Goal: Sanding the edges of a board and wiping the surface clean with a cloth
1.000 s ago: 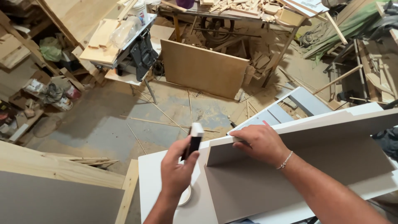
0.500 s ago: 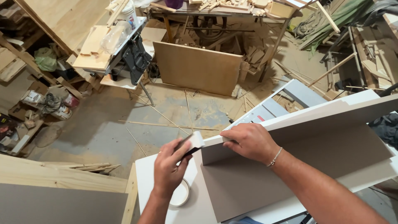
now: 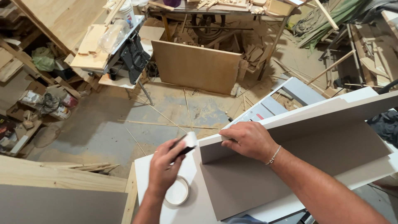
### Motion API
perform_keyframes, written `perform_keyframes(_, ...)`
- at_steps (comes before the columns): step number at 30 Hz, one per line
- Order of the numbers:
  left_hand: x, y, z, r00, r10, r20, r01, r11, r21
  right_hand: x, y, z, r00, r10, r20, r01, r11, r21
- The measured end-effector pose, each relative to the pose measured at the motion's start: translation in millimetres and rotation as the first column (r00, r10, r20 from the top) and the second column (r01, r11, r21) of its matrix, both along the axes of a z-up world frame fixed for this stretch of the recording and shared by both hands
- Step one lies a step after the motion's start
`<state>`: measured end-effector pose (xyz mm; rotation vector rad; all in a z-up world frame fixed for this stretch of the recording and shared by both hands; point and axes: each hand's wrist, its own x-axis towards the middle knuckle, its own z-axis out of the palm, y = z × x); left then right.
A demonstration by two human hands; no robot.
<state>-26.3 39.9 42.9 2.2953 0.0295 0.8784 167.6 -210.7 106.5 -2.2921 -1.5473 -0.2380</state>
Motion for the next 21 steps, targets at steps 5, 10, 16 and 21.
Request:
perform_keyframes(5, -6, 0, 7, 0.993, 0.116, 0.014, -0.105, 0.937, -0.332, -1, 0, 4, 0.996, -0.036, -0.079, 0.031, 0.998, -0.056)
perform_keyframes(10, 32, -41, 33, 0.969, 0.033, 0.245, 0.109, 0.831, -0.545, -4, 3, 37, 0.917, -0.206, -0.34, 0.147, 0.97, -0.193)
perform_keyframes(16, 122, -76, 47, 0.861, -0.195, 0.469, 0.506, 0.409, -0.759, 26, -7, 16, 0.641, 0.07, -0.764, 0.11, 0.977, 0.181)
perform_keyframes(21, 161, -76, 20, 0.893, -0.384, 0.233, 0.391, 0.408, -0.825, 46, -9, -2, 0.454, 0.162, -0.876, 0.217, 0.934, 0.285)
